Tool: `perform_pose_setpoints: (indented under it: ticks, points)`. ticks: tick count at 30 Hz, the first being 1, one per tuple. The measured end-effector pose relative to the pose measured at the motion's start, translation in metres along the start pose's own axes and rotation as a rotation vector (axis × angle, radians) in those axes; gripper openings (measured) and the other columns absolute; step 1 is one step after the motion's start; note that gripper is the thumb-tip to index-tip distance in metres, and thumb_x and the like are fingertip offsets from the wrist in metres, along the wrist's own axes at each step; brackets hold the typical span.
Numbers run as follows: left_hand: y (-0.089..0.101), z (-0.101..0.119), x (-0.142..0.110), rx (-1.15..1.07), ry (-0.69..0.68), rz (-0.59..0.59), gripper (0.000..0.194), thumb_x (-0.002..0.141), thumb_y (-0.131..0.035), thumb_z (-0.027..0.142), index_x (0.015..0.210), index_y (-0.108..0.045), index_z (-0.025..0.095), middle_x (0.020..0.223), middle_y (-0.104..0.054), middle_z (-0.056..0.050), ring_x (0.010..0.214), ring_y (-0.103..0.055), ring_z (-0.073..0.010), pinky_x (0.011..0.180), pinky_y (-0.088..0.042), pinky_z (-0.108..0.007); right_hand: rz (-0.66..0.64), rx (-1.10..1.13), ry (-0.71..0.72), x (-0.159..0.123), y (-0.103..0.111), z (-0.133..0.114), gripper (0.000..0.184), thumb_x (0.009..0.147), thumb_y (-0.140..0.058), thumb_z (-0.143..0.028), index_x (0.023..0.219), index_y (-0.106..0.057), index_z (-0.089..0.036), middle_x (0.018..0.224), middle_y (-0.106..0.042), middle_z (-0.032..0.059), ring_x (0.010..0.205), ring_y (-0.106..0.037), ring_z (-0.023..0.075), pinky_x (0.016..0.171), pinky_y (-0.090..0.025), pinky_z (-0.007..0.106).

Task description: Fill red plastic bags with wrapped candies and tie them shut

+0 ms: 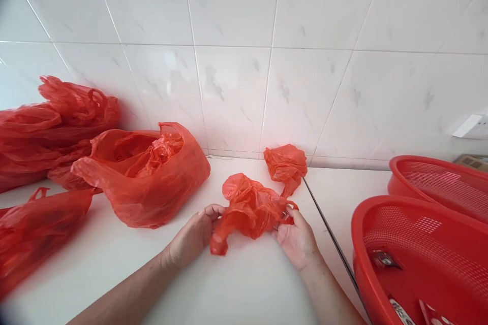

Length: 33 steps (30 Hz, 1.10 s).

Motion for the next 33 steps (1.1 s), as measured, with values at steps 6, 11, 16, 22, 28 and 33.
perform_pose_setpoints:
  ticks: [6,11,16,22,28,33]
  points:
    - [-0.003,-0.012,0.001,0.083,0.020,0.130,0.031,0.079,-0.064,0.043,0.076,-0.049,0.017,0.075,-0.057,-0.001,0.066,-0.055,-0.0121,0.064,-0.042,-0.024,-0.168,-0.384,0.062,-0.013,-0.022,0.011,0.037,0.083,-0.052,-0.037,0.118,-0.056,-0.027,0.113,-0.063,0.0042,0.101,-0.058,0.0219,0.090,-0.043,0.039]
    - [-0.011,-0.011,0.001,0.232,-0.008,0.155,0.037,0.070,-0.072,0.027,0.100,-0.052,0.020,0.088,-0.063,-0.003,0.077,-0.060,-0.0169,0.070,-0.045,-0.028,-0.151,-0.814,0.144,-0.017,-0.043,0.033,0.039,0.076,-0.061,-0.035,0.112,-0.058,-0.023,0.102,-0.065,0.0040,0.095,-0.059,0.0209,0.084,-0.045,0.034]
    - [0.009,0.002,0.003,0.407,-0.169,0.591,0.009,0.070,-0.056,0.016,0.070,-0.049,0.019,0.062,-0.050,0.005,0.052,-0.044,-0.0078,0.050,-0.034,-0.019,0.273,-1.170,0.283,-0.005,-0.022,0.024,0.016,0.069,-0.049,-0.022,0.081,-0.060,-0.020,0.071,-0.060,-0.0018,0.066,-0.054,0.0159,0.060,-0.041,0.025]
    - [0.028,0.010,0.004,0.385,-0.294,0.777,0.016,0.067,-0.056,0.013,0.068,-0.042,0.020,0.062,-0.042,0.008,0.053,-0.037,-0.0055,0.049,-0.030,-0.016,0.586,-1.047,0.475,0.004,0.012,-0.010,0.019,0.069,-0.049,-0.029,0.081,-0.060,-0.019,0.069,-0.059,-0.0013,0.062,-0.051,0.0146,0.052,-0.038,0.022]
    - [0.019,0.007,0.005,0.015,-0.230,0.594,0.018,0.073,-0.064,0.028,0.083,-0.052,0.019,0.080,-0.057,0.001,0.066,-0.054,-0.0086,0.060,-0.044,-0.020,0.481,-0.796,0.372,0.009,0.024,-0.006,0.013,0.060,-0.050,-0.016,0.071,-0.057,-0.019,0.061,-0.058,-0.0032,0.057,-0.050,0.0132,0.049,-0.037,0.021]
    - [0.014,0.006,0.007,-0.262,-0.073,0.487,0.015,0.072,-0.063,0.026,0.081,-0.056,0.017,0.078,-0.059,-0.001,0.070,-0.058,-0.0125,0.063,-0.048,-0.024,0.305,-0.321,0.310,0.016,0.027,-0.011,0.019,0.051,-0.056,-0.004,0.063,-0.054,-0.019,0.060,-0.060,-0.0030,0.058,-0.055,0.0135,0.050,-0.044,0.022]
Point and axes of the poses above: each hand's wrist, its own x-axis towards the middle knuckle, its own y-axis out of the back of the hand, z = x × y, the point moved 1 cm from there along x, towards the middle knuckle
